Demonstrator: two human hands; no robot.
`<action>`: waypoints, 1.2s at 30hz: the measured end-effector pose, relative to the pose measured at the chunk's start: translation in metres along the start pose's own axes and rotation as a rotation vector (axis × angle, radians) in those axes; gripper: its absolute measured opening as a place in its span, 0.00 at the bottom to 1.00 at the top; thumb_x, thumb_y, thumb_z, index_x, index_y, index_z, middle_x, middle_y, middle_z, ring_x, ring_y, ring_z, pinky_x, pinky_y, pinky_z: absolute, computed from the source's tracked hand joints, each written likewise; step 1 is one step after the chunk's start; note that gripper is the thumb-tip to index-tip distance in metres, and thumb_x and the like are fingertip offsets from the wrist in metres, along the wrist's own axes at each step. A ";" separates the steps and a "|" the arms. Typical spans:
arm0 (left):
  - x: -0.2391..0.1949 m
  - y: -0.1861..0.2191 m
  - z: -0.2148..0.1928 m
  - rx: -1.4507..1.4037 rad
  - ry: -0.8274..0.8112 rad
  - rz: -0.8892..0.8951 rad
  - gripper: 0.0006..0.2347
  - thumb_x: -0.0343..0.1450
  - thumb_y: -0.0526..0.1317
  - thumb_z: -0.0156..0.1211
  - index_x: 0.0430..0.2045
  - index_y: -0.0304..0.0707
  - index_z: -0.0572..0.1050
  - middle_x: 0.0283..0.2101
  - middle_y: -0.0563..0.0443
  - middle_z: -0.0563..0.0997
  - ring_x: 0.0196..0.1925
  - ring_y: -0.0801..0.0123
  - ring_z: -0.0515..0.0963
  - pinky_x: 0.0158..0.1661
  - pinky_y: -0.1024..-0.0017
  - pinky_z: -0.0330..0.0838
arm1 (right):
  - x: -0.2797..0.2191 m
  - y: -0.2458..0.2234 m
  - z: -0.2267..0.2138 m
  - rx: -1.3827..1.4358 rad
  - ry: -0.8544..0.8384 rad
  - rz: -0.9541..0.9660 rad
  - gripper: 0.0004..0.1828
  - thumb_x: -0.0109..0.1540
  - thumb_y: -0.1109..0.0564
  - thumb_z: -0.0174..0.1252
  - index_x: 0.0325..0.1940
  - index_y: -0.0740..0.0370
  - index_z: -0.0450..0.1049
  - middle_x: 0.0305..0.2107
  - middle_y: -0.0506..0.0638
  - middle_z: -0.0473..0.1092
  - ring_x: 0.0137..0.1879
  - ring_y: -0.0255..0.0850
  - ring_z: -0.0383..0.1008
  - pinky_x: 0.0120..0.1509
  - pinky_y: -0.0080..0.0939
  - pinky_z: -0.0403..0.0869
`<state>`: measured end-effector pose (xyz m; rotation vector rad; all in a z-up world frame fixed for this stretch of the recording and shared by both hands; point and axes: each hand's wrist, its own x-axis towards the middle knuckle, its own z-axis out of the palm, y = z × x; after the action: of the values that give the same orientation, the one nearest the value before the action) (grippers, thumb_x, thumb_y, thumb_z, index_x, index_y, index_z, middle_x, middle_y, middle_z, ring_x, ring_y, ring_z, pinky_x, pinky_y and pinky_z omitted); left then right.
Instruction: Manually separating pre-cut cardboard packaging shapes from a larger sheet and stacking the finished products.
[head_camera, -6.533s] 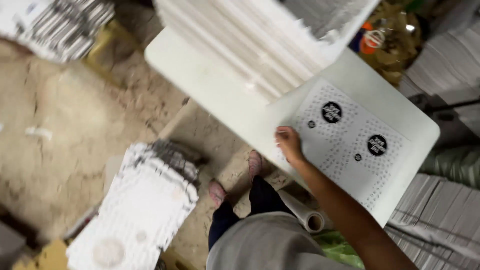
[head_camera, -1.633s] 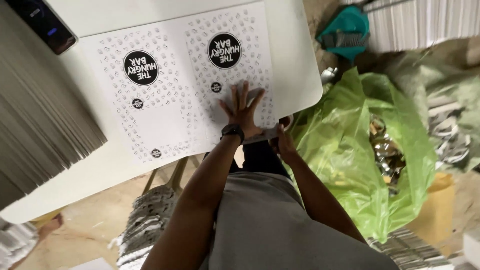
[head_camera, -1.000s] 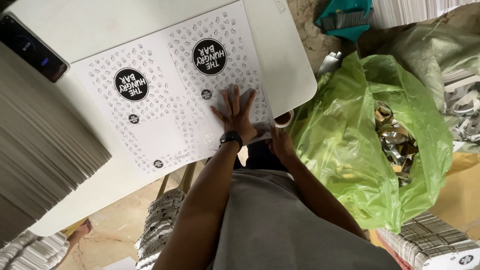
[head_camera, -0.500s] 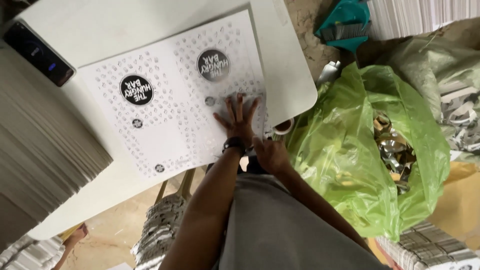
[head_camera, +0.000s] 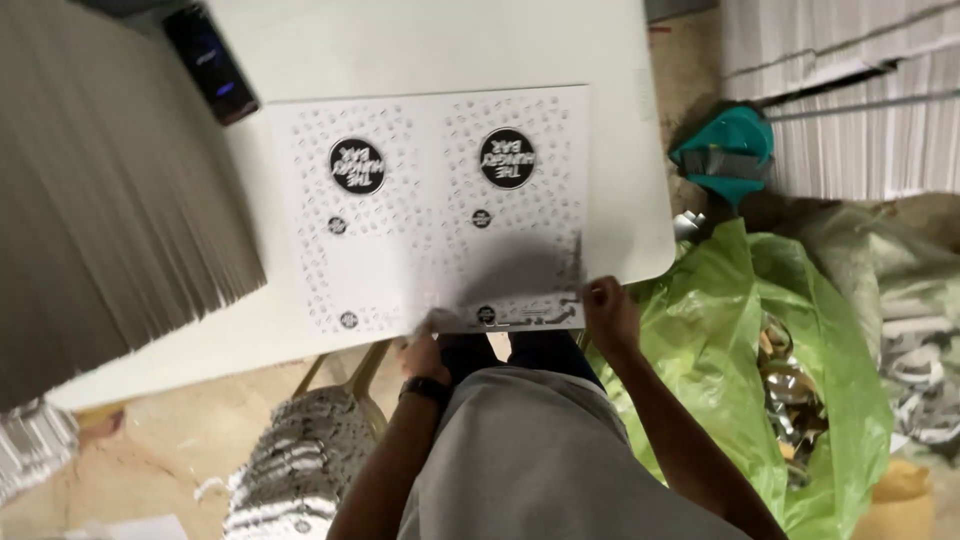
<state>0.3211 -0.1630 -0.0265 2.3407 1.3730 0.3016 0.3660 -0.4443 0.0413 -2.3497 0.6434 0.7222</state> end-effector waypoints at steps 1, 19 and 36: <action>0.000 0.000 -0.009 0.003 0.019 -0.028 0.32 0.64 0.63 0.67 0.50 0.34 0.73 0.45 0.35 0.75 0.47 0.44 0.79 0.41 0.53 0.78 | 0.002 -0.024 0.008 -0.017 -0.017 -0.024 0.18 0.68 0.41 0.50 0.45 0.57 0.73 0.37 0.59 0.78 0.48 0.63 0.79 0.51 0.68 0.74; -0.010 0.021 -0.069 -0.616 -0.461 -0.555 0.17 0.69 0.49 0.70 0.26 0.27 0.80 0.21 0.43 0.79 0.27 0.64 0.80 0.30 0.63 0.74 | 0.024 -0.160 0.084 0.079 -0.639 -0.203 0.24 0.53 0.43 0.73 0.16 0.64 0.76 0.07 0.56 0.66 0.08 0.39 0.61 0.13 0.35 0.61; -0.036 0.067 -0.112 -0.420 -0.293 -0.141 0.22 0.69 0.47 0.71 0.47 0.25 0.78 0.45 0.26 0.82 0.52 0.34 0.79 0.53 0.44 0.73 | 0.048 -0.137 0.118 0.056 -0.621 -0.148 0.15 0.48 0.52 0.67 0.16 0.65 0.76 0.10 0.59 0.69 0.09 0.41 0.62 0.15 0.36 0.57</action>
<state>0.3124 -0.1966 0.1046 1.8511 1.1904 0.1749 0.4422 -0.2832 -0.0153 -1.9366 0.2093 1.2635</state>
